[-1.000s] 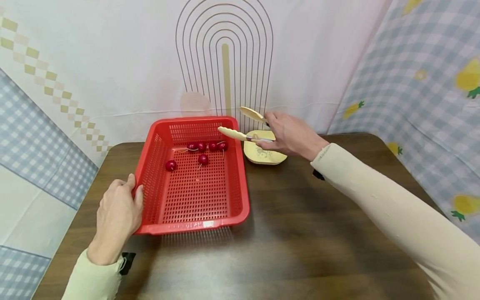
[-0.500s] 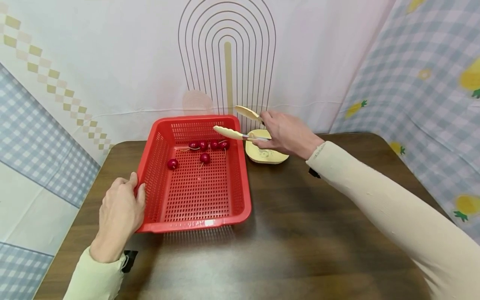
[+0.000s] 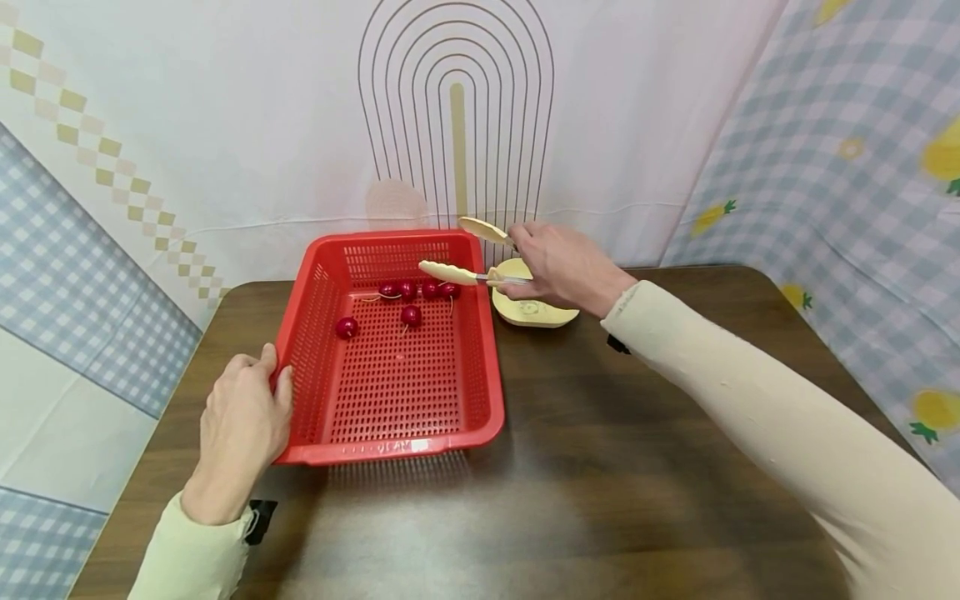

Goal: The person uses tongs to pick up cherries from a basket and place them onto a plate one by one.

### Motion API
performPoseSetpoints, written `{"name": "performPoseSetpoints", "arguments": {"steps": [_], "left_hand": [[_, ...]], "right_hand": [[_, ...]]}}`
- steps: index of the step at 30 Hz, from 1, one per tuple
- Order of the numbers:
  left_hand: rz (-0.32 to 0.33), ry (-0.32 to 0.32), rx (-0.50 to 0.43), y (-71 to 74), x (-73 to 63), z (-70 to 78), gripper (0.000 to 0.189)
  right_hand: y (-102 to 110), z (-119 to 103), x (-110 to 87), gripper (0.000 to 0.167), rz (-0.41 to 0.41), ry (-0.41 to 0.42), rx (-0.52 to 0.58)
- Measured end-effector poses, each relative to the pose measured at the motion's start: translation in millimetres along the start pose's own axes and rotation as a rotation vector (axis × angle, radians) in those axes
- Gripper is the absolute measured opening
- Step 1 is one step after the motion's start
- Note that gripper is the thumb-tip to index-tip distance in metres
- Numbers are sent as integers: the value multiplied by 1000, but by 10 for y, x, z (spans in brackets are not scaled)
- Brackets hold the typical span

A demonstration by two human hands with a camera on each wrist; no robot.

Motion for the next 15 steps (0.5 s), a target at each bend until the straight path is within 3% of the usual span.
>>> {"name": "performPoseSetpoints", "arguments": {"steps": [15], "left_hand": [[17, -7, 3, 8, -4, 5, 46]], "right_hand": [[-67, -156, 82, 60, -41, 23, 13]]}}
Point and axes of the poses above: each hand's wrist, its own x-axis towards the middle knuckle, its own y-axis out of the back of the hand, z = x × y, the point moved 7 cm from there along x, towards the middle knuckle, and after that the axes turned 8 degrees about -y, right-handed, at the moved point
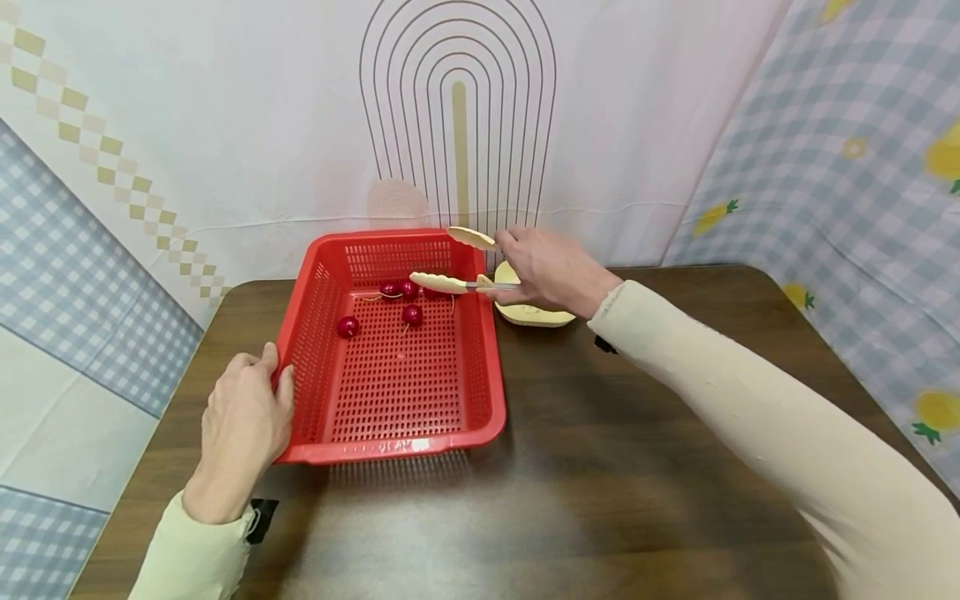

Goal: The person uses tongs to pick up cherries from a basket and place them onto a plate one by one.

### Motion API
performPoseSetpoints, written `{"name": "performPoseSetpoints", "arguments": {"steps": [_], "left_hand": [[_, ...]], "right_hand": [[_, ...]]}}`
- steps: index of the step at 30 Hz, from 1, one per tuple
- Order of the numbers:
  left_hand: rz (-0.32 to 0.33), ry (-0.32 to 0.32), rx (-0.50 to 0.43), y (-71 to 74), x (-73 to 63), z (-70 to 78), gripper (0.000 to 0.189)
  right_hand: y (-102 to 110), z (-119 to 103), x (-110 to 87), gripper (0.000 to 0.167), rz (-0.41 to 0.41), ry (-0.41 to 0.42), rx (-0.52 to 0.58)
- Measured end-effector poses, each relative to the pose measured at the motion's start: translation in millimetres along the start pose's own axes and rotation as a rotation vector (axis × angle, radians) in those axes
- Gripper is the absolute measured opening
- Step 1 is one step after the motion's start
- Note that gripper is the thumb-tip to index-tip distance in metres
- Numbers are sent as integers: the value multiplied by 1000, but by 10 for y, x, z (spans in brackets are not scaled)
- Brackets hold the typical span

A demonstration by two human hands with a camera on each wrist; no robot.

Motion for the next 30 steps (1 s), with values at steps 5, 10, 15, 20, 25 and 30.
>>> {"name": "performPoseSetpoints", "arguments": {"steps": [5, 10, 15, 20, 25, 30], "left_hand": [[-9, 8, 0, -3, -5, -7, 47], [-12, 7, 0, -5, -3, -2, 48], [1, -2, 5, -9, 5, 2, 49], [-4, 1, 9, -15, 3, 1, 50], [1, -1, 9, -5, -4, -4, 49], [8, -5, 7, 6, -6, 0, 50]], "right_hand": [[-38, -54, 13, 59, -12, 11, -13], [-62, -78, 38, 59, -33, 2, -9], [-63, -112, 52, 64, -46, 3, -17], [-89, -137, 48, 63, -58, 14, -12], [-97, -185, 58, 60, -56, 37, -27], [-102, -229, 77, 59, -64, 48, -41]]}}
Point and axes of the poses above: each hand's wrist, its own x-axis towards the middle knuckle, its own y-axis out of the back of the hand, z = x × y, the point moved 7 cm from there along x, towards the middle knuckle, and after that the axes turned 8 degrees about -y, right-handed, at the moved point
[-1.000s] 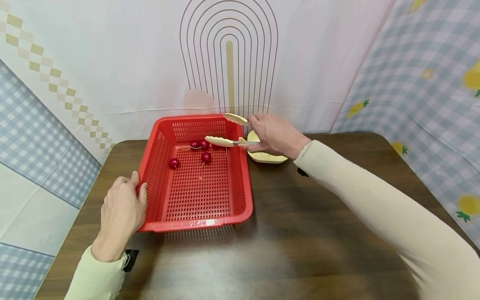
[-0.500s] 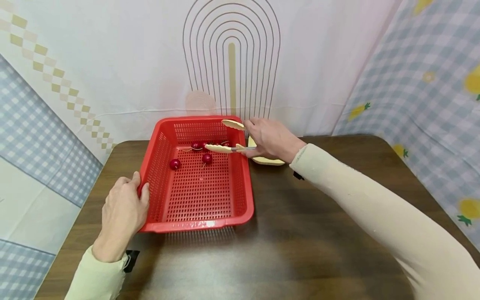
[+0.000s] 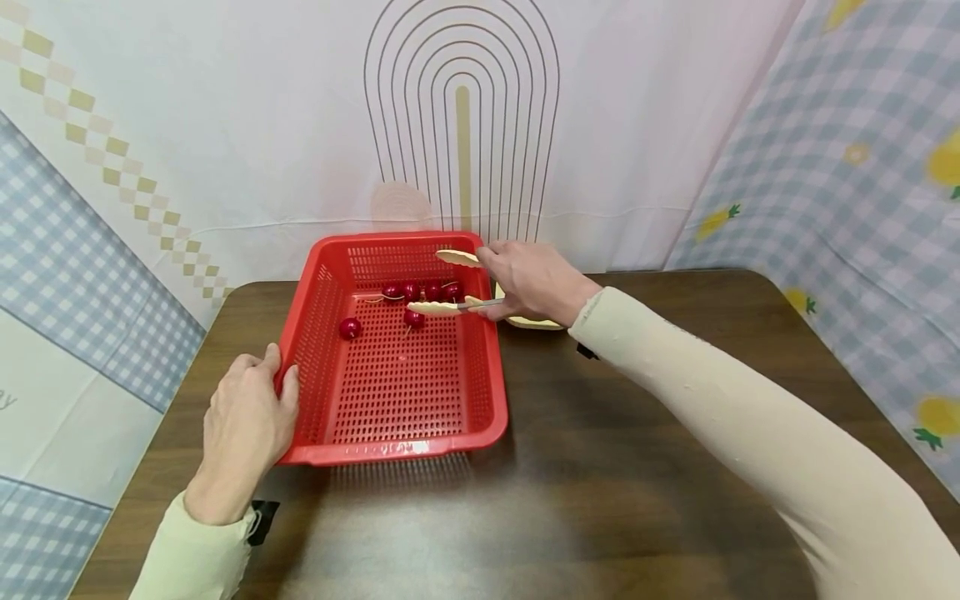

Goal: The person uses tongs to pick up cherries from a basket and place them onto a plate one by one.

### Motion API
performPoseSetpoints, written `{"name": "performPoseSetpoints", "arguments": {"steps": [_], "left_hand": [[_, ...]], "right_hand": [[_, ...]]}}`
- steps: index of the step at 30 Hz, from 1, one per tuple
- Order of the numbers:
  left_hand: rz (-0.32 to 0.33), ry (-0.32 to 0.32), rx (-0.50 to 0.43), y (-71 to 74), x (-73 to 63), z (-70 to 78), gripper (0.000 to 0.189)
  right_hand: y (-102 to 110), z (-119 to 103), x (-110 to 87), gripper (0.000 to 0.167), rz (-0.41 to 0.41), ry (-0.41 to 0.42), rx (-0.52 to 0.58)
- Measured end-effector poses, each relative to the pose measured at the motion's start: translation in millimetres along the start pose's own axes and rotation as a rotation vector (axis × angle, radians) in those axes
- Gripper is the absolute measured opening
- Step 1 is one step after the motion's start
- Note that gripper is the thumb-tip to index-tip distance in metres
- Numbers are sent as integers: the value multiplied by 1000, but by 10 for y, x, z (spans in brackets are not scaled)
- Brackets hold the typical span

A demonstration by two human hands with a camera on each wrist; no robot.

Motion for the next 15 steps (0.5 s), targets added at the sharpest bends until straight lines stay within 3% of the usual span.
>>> {"name": "performPoseSetpoints", "arguments": {"steps": [15], "left_hand": [[4, -6, -1, -5, 4, 2, 51]], "right_hand": [[-48, -158, 56, 50, -36, 27, -2]]}}
Point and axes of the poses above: each hand's wrist, its own x-axis towards the middle knuckle, its own y-axis out of the back of the hand, z = x × y, the point moved 7 cm from there along x, towards the middle knuckle, and after that the axes turned 8 degrees about -y, right-handed, at the moved point
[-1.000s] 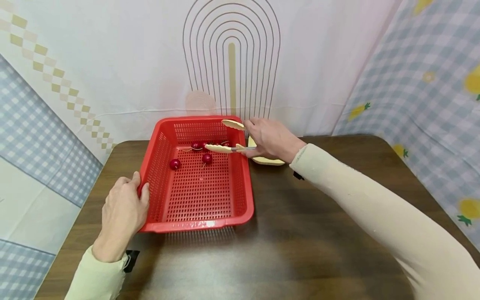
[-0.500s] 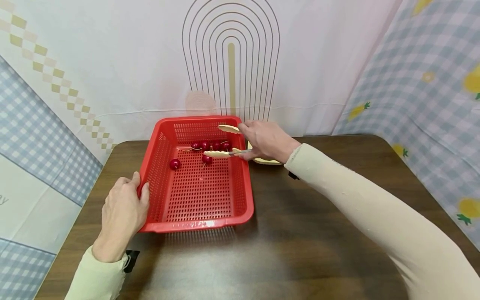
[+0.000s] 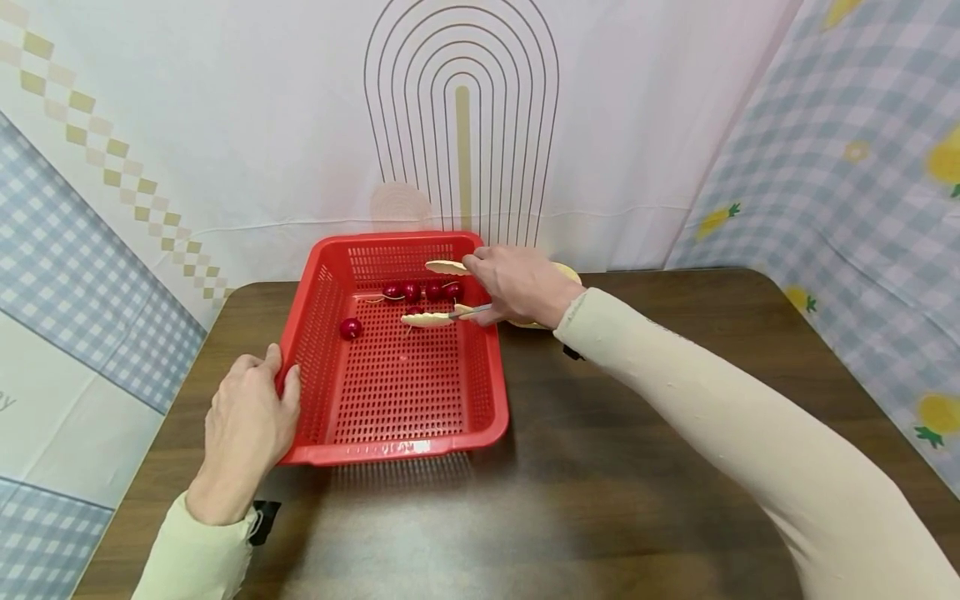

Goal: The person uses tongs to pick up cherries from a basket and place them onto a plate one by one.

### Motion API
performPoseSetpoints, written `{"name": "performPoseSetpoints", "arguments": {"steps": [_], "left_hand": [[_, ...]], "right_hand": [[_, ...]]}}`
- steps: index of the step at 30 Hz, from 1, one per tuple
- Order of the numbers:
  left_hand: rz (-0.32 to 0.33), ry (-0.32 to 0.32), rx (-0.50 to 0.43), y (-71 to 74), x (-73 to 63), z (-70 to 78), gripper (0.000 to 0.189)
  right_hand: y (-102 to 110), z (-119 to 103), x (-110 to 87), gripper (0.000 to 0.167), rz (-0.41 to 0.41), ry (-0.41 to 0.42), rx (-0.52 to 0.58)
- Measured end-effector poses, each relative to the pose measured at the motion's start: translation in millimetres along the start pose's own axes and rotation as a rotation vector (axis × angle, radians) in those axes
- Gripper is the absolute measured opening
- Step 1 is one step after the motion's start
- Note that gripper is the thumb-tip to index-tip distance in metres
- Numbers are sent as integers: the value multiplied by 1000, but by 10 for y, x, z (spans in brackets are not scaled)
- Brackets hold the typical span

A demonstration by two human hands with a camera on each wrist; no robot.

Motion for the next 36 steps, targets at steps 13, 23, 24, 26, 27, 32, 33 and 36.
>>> {"name": "performPoseSetpoints", "arguments": {"steps": [13, 23, 24, 26, 27, 32, 33, 36], "left_hand": [[6, -8, -2, -2, 11, 8, 51], [-2, -5, -4, -10, 22, -1, 52], [-3, -4, -5, -10, 23, -1, 52], [-5, -3, -6, -11, 24, -2, 52], [-6, -2, -7, -11, 23, -3, 52], [-9, 3, -10, -14, 18, -6, 53], [-10, 2, -10, -15, 18, -6, 53], [-8, -2, -13, -15, 19, -5, 53]], "right_hand": [[-37, -112, 47, 53, -4, 74, -39], [-72, -177, 114, 53, -20, 59, -66], [-75, -183, 120, 52, -20, 59, -67], [-81, -200, 132, 50, -15, 62, -67], [-84, -209, 136, 49, -11, 65, -68], [-95, -243, 150, 46, 3, 72, -67], [-95, -248, 154, 46, 5, 71, -66], [-100, -260, 169, 44, -4, 67, -76]]}}
Point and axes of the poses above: each hand's wrist, its own x-axis towards the middle knuckle, its own y-axis out of the back of the hand, z = x × y, the point moved 7 cm from there along x, towards the middle knuckle, and after that the axes turned 8 degrees about -y, right-handed, at the moved point
